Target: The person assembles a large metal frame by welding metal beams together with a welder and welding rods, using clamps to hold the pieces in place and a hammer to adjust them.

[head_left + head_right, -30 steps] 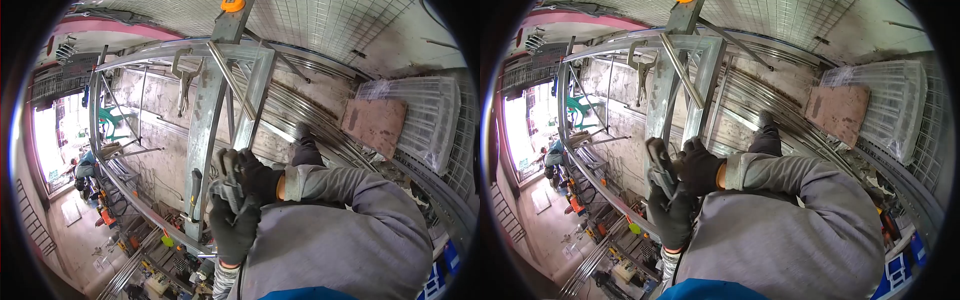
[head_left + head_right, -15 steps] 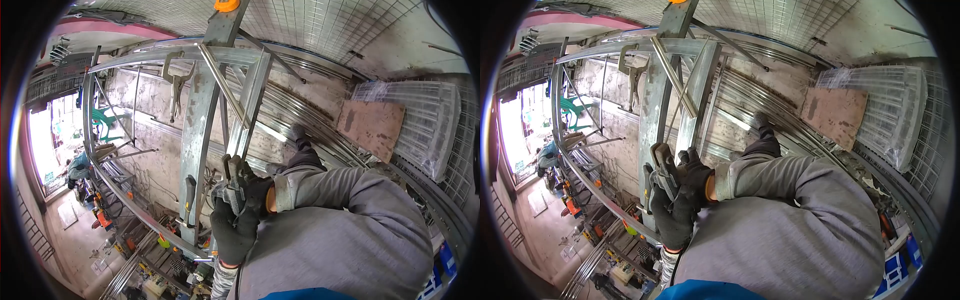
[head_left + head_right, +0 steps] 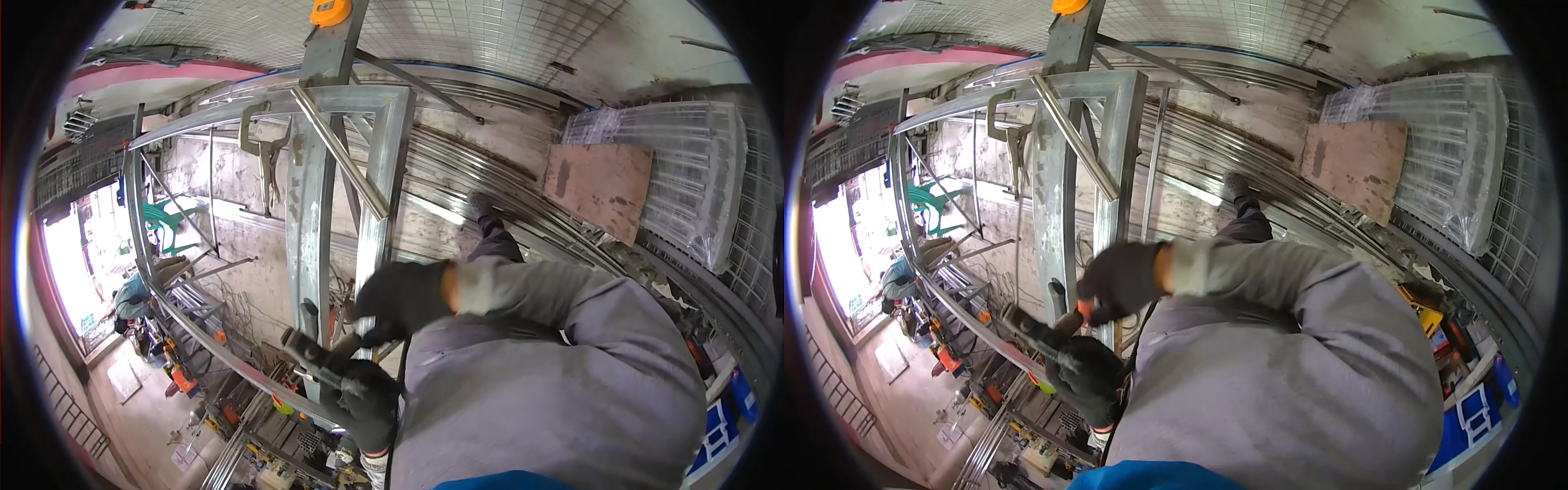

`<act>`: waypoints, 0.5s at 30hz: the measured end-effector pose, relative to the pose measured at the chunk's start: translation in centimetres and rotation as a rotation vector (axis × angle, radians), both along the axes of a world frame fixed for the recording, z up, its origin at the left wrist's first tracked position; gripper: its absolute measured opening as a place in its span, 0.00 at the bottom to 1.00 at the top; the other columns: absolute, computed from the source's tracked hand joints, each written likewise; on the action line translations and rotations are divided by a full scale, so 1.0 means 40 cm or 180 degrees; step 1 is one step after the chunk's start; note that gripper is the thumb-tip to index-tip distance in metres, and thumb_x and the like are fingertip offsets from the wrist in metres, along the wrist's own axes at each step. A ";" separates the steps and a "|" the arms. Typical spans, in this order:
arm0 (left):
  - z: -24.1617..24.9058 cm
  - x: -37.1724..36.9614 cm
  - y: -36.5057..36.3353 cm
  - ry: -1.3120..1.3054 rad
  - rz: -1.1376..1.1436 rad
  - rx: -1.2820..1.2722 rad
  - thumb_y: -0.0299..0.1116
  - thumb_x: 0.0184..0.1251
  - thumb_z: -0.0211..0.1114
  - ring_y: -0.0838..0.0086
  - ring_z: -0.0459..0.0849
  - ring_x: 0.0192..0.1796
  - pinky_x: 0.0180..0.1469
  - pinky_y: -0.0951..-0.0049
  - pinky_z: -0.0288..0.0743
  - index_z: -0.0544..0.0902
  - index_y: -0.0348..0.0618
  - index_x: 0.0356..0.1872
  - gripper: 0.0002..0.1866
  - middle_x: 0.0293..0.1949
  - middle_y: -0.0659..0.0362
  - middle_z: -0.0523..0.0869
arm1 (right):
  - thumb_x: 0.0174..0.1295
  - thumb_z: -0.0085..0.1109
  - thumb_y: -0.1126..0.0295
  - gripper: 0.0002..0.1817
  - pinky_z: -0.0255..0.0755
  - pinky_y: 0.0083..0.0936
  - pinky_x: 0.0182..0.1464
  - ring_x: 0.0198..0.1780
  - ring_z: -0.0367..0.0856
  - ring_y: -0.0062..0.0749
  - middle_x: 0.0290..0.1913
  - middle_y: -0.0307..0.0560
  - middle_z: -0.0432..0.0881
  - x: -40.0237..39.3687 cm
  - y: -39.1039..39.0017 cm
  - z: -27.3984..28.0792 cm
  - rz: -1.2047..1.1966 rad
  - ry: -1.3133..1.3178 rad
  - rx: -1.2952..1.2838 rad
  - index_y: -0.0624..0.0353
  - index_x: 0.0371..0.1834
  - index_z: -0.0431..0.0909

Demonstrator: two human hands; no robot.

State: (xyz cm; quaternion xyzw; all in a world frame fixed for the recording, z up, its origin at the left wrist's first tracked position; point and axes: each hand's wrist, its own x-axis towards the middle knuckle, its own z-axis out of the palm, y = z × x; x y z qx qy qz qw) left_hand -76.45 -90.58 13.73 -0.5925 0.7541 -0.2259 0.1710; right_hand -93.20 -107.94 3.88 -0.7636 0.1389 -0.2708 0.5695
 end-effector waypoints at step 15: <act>0.035 -0.072 -0.017 0.2374 0.0925 0.0362 0.14 0.65 0.62 0.48 0.91 0.39 0.33 0.57 0.84 0.59 0.38 0.60 0.27 0.51 0.37 0.79 | 0.69 0.60 0.67 0.22 0.78 0.38 0.59 0.57 0.84 0.52 0.56 0.58 0.83 -0.192 -0.290 -0.269 -0.3978 0.0224 -0.0683 0.62 0.64 0.79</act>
